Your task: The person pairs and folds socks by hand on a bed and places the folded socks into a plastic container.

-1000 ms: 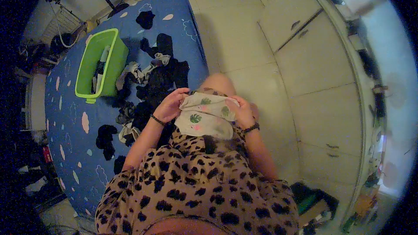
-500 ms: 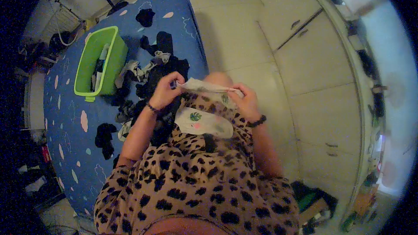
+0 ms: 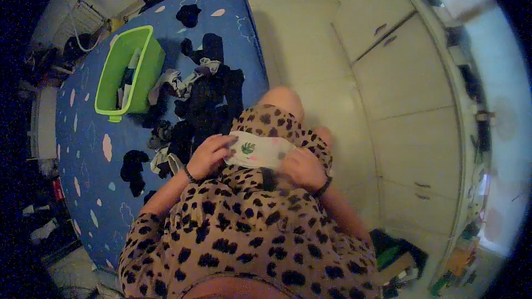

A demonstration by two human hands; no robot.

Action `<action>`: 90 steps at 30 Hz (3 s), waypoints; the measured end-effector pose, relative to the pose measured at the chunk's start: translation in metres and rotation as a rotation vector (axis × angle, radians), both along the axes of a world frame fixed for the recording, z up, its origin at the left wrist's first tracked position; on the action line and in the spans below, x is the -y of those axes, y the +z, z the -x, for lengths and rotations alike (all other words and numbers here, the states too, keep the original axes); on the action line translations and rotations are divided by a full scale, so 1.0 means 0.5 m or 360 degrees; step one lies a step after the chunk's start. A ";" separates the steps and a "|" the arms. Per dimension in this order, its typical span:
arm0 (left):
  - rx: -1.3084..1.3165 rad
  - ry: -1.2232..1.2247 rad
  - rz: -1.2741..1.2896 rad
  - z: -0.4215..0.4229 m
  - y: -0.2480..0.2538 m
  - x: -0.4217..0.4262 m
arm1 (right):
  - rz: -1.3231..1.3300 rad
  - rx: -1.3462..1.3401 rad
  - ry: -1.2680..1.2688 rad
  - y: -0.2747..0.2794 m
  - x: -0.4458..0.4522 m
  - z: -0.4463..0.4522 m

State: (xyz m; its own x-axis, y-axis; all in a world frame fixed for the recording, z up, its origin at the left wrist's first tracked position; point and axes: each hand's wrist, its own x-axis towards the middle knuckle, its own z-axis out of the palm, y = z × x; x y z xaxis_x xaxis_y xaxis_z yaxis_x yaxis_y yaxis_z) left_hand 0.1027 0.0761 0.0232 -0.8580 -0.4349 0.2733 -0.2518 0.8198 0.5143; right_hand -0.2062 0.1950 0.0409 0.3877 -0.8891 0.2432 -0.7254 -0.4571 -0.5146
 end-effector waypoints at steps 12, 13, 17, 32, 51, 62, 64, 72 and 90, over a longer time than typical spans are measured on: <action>-0.0135 0.0017 0.0026 -0.014 -0.024 0.014 | -0.0368 0.0283 -0.0089 -0.029 -0.040 0.006; -0.0085 0.0095 -0.0214 -0.019 -0.022 0.005 | -0.0368 0.0291 -0.0093 -0.031 -0.040 0.013; -0.0441 0.0731 -0.1359 -0.014 -0.056 0.019 | -0.0401 0.0480 -0.0659 -0.040 0.001 0.024; -0.0626 0.0959 -0.2637 0.014 -0.139 0.039 | -0.0715 0.0939 -0.1002 -0.119 -0.016 -0.013; -0.0366 0.0803 -0.2468 0.058 -0.081 0.037 | -0.0859 0.0464 -0.1009 -0.184 -0.056 -0.020; -0.0442 0.0757 -0.2365 0.071 -0.045 0.018 | -0.0705 0.0533 -0.0852 -0.167 -0.047 -0.010; -0.0606 0.0719 -0.2365 0.072 -0.049 0.015 | -0.1300 0.1136 -0.0999 -0.143 -0.045 -0.010; -0.0576 0.0703 -0.2516 0.072 -0.024 0.022 | -0.1138 0.2015 -0.0810 -0.163 -0.043 -0.012; -0.0181 0.0659 -0.1654 0.054 -0.075 0.042 | -0.1500 0.2313 -0.1100 -0.133 0.022 -0.019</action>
